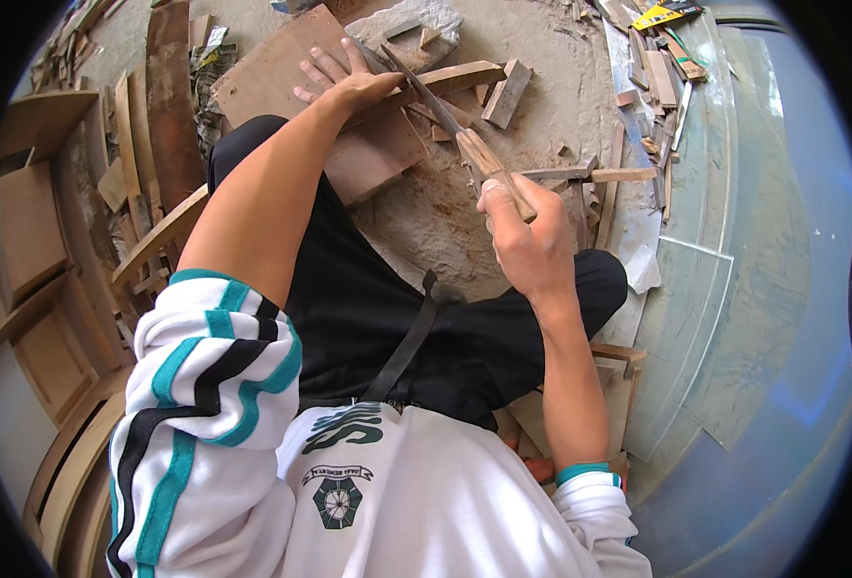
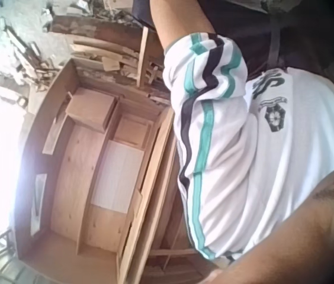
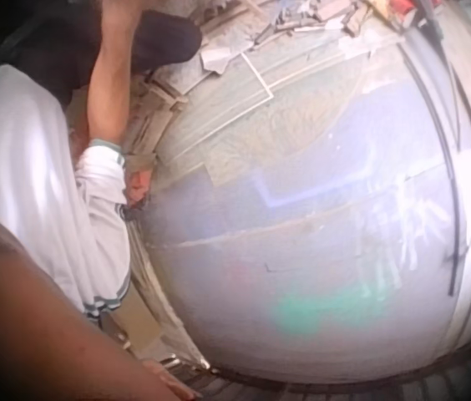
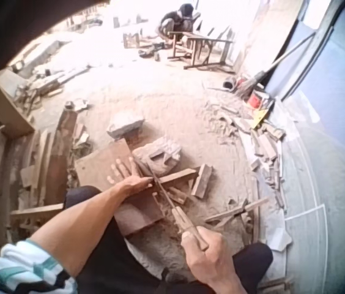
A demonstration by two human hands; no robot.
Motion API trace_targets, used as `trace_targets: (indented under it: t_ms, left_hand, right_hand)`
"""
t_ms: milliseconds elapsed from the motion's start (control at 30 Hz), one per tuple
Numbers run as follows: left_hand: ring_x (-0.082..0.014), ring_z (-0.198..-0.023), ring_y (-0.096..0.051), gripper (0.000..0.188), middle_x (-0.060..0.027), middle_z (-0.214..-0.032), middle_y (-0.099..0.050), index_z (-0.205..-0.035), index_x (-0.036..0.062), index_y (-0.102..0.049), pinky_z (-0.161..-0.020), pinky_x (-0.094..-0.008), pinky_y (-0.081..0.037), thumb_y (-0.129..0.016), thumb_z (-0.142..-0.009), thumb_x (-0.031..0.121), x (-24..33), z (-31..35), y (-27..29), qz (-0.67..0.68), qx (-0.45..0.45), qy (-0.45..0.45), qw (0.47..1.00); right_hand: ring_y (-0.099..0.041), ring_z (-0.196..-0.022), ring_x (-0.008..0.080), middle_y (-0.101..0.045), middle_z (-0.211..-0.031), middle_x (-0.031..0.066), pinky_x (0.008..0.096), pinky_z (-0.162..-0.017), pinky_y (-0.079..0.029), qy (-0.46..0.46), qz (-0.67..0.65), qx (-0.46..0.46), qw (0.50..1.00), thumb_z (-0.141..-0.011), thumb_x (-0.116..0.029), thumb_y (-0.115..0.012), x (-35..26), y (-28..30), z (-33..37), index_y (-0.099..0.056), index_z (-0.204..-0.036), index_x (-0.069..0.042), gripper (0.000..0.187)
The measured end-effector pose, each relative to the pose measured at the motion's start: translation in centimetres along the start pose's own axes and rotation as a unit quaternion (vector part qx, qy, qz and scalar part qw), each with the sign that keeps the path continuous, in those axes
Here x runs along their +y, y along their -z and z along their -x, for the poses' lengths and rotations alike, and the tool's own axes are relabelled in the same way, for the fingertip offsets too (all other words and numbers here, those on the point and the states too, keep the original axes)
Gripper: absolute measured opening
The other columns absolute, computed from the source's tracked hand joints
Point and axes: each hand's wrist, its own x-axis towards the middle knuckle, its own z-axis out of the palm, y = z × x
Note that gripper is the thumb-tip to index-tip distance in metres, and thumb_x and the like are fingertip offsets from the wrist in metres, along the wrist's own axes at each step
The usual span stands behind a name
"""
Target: The person assembles a wooden frame by hammering pieces together, fitting curved slats, and sawing a small block. They repeatedly adjust and test the fit of the components on the floor.
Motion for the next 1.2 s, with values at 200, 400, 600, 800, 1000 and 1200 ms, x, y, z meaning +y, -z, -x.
trace_targets:
  t_ms: [200, 400, 600, 800, 1000, 1200]
  left_hand:
    - [-0.041, -0.154, 0.013, 0.104, -0.0186, -0.169, 0.003, -0.162, 0.0242, -0.019, -0.114, -0.0698, 0.012, -0.053, -0.081, 0.08, -1.7, 2.2, -0.5, 0.092, 0.033, -0.051, 0.994]
    - [-0.03, -0.132, -0.045, 0.053, -0.0112, -0.137, -0.052, -0.131, 0.0133, -0.056, -0.108, -0.0505, -0.034, -0.067, -0.09, 0.045, -2.8, 3.5, -1.0, -0.001, 0.187, -0.362, 0.913]
    - [-0.0264, -0.117, -0.056, 0.038, -0.0058, -0.127, -0.06, -0.126, 0.0099, -0.059, -0.099, -0.0409, -0.044, -0.06, -0.097, 0.034, -3.3, 3.0, -1.7, 0.0, 0.208, -0.434, 0.876]
    - [-0.0248, -0.115, -0.057, 0.034, -0.0044, -0.128, -0.062, -0.125, 0.0105, -0.061, -0.099, -0.0398, -0.044, -0.059, -0.097, 0.031, -3.0, 3.3, -1.6, -0.001, 0.212, -0.435, 0.875]
    - [-0.0242, -0.114, -0.058, 0.032, -0.0023, -0.126, -0.063, -0.124, 0.0132, -0.062, -0.098, -0.0396, -0.045, -0.06, -0.096, 0.03, -2.9, 3.1, -1.6, -0.003, 0.216, -0.431, 0.876]
    - [-0.0205, -0.113, -0.058, 0.032, 0.0002, -0.124, -0.063, -0.125, 0.0151, -0.061, -0.096, -0.0369, -0.045, -0.055, -0.099, 0.032, -3.1, 2.6, -2.1, -0.01, 0.244, -0.432, 0.868]
  right_hand:
    - [-0.05, -0.057, 0.0283, -0.053, -0.062, 0.0193, 0.0424, -0.06, -0.042, 0.024, -0.006, 0.012, 1.0, -0.092, -0.024, -0.059, 0.1, -0.5, 0.0, -0.053, -0.073, 0.003, 0.034]
    - [-0.049, -0.056, 0.0208, -0.052, -0.06, 0.0138, 0.039, -0.058, -0.041, 0.002, -0.015, -0.003, 1.0, -0.095, -0.021, -0.057, -0.5, -0.4, 0.0, -0.054, -0.073, 0.003, 0.032]
    - [-0.045, -0.055, 0.0164, -0.051, -0.058, 0.0101, 0.0365, -0.055, -0.039, -0.023, -0.035, -0.019, 0.999, -0.095, -0.019, -0.057, -0.8, -0.1, 0.2, -0.054, -0.074, 0.002, 0.03]
    - [-0.042, -0.052, 0.0078, -0.047, -0.059, 0.0003, 0.0273, -0.049, -0.034, -0.016, -0.043, -0.019, 0.999, -0.097, -0.023, -0.058, -0.6, -0.3, 0.0, -0.059, -0.079, -0.001, 0.028]
    - [-0.041, -0.052, 0.0036, -0.047, -0.061, -0.0045, 0.0223, -0.047, -0.031, -0.017, -0.037, -0.037, 0.999, -0.097, -0.025, -0.058, -0.1, 0.6, -0.5, -0.061, -0.082, -0.003, 0.027]
    - [-0.043, -0.054, 0.0122, -0.049, -0.059, 0.0057, 0.0319, -0.052, -0.036, -0.036, -0.042, -0.039, 0.998, -0.096, -0.022, -0.058, -1.2, 1.3, -0.1, -0.056, -0.077, 0.0, 0.03]
